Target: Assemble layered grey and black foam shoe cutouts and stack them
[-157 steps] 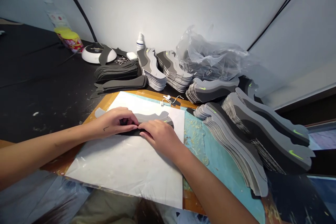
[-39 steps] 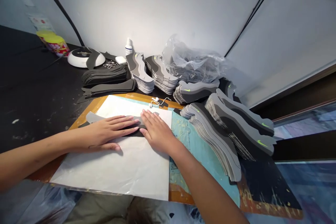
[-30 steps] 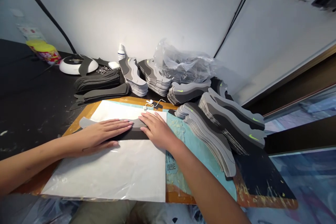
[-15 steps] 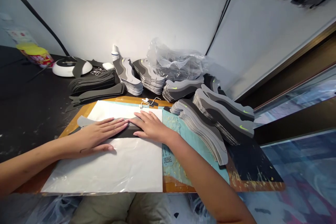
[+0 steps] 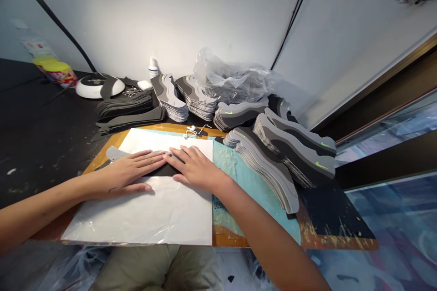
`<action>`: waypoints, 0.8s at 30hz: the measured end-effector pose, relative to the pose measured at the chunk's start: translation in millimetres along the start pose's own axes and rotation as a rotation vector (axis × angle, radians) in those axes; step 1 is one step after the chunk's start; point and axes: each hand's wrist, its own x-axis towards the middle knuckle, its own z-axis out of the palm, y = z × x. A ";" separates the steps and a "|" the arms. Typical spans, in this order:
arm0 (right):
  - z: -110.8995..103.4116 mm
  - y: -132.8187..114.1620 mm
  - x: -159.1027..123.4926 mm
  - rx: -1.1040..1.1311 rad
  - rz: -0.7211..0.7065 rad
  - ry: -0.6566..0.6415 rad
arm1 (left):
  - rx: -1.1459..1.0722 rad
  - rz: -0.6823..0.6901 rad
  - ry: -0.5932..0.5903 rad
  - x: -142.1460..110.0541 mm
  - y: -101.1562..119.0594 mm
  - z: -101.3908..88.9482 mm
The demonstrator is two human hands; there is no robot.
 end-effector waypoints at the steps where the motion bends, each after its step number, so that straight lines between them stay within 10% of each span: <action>1: -3.5 3.4 -1.1 0.050 -0.015 0.022 | -0.002 -0.011 0.004 1.5 0.6 -2.1; 16: -13.9 40.2 -11.7 0.302 -0.015 0.130 | -0.014 -0.074 0.144 32.1 14.7 -18.4; 24: -11.7 36.9 -10.0 0.309 0.003 0.146 | -0.142 -0.172 0.356 61.0 23.7 11.0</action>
